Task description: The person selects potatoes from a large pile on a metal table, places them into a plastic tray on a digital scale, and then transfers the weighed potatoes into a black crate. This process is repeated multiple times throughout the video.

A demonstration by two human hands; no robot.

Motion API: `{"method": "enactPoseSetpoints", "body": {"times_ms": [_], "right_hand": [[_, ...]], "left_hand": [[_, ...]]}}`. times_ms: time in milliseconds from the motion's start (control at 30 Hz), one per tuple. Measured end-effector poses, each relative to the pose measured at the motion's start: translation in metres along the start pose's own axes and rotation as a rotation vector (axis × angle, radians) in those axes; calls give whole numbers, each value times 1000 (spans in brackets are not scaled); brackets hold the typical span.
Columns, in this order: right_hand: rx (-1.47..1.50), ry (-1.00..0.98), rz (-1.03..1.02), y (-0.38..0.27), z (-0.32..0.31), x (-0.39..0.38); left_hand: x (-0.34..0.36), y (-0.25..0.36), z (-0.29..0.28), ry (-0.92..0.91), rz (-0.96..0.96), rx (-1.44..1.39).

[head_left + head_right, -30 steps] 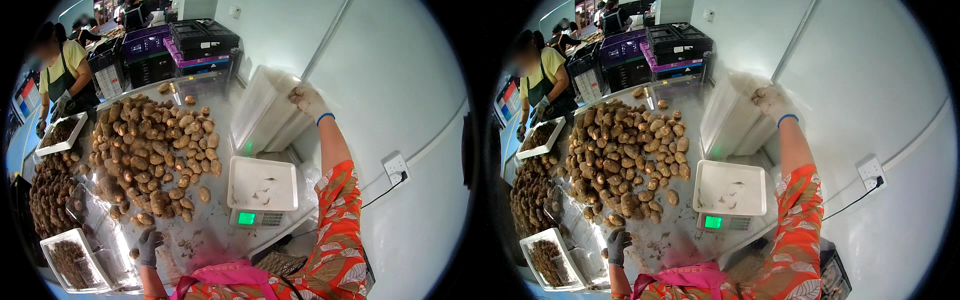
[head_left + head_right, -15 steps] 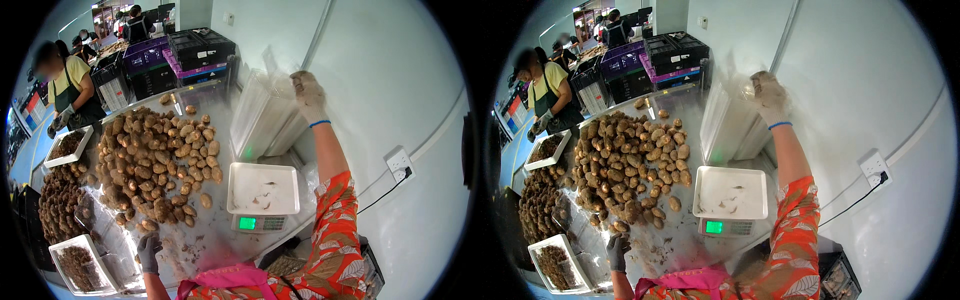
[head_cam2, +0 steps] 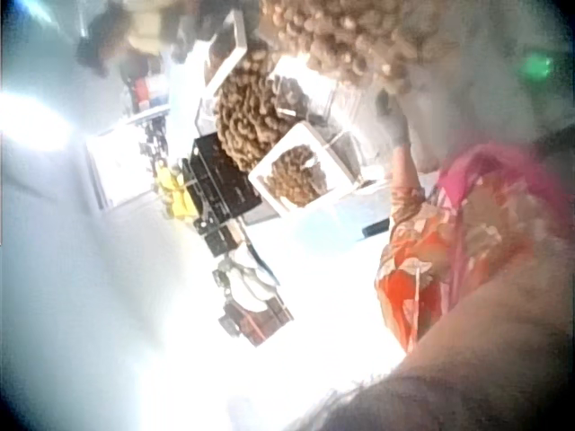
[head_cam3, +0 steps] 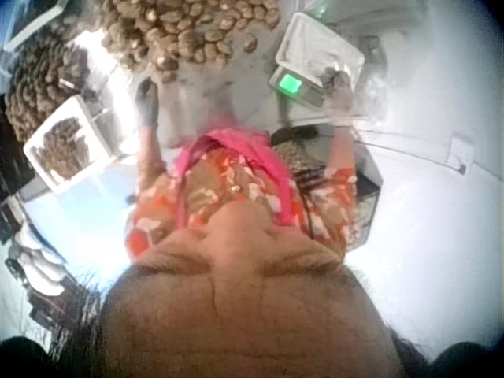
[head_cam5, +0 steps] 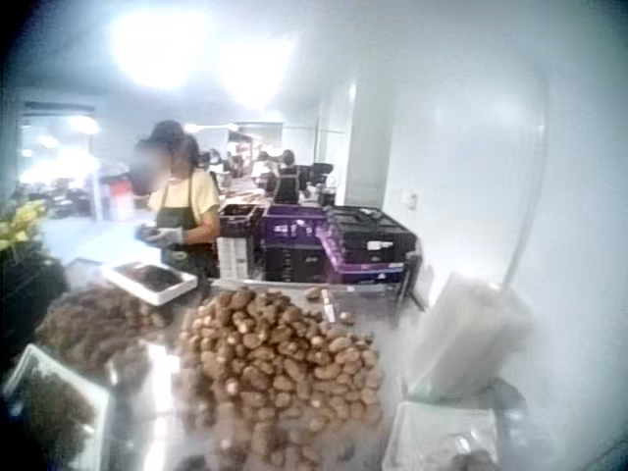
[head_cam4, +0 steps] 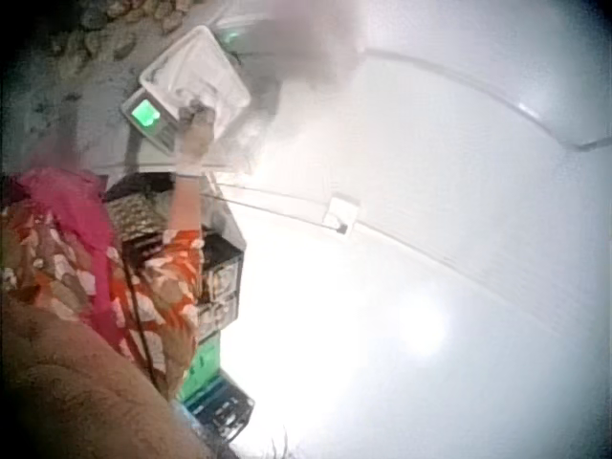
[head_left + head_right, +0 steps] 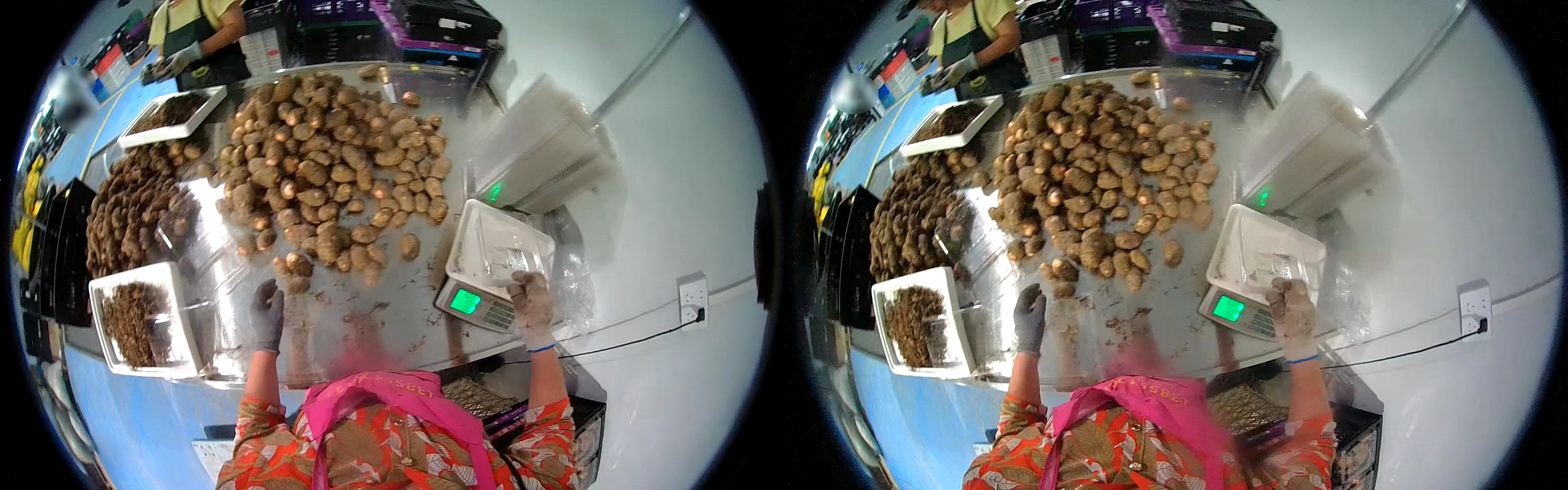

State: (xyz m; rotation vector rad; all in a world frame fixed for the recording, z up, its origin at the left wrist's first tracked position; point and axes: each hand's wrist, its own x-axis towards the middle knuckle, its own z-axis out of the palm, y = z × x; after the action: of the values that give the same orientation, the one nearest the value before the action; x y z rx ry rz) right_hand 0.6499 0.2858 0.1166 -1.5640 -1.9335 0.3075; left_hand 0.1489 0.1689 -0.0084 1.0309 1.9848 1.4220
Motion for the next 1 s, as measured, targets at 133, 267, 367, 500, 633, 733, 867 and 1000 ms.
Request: {"method": "enactPoseSetpoints", "body": {"times_ms": [133,267,367,500,633,733,867,1000], "right_hand": [[-89,-91,62,-56,26,-15],[127,-112,179,-128,42,4],[39,-289,-3,-148,98,27],[-95,-629,238,-193,189,68],[-220,-481,137,-169,254,66],[-298,-602,140,-156,265,74],[-363,-595,13,-139,274,77],[-210,-578,-6,-159,271,85]], "left_hand": [[-6,18,-39,16,63,297],[12,-2,-38,-9,272,384],[35,16,-9,-70,413,401],[77,29,30,-144,388,483],[108,21,67,-224,348,757],[115,22,74,-273,342,718],[102,29,66,-290,229,410],[83,4,82,-250,140,66]]}}
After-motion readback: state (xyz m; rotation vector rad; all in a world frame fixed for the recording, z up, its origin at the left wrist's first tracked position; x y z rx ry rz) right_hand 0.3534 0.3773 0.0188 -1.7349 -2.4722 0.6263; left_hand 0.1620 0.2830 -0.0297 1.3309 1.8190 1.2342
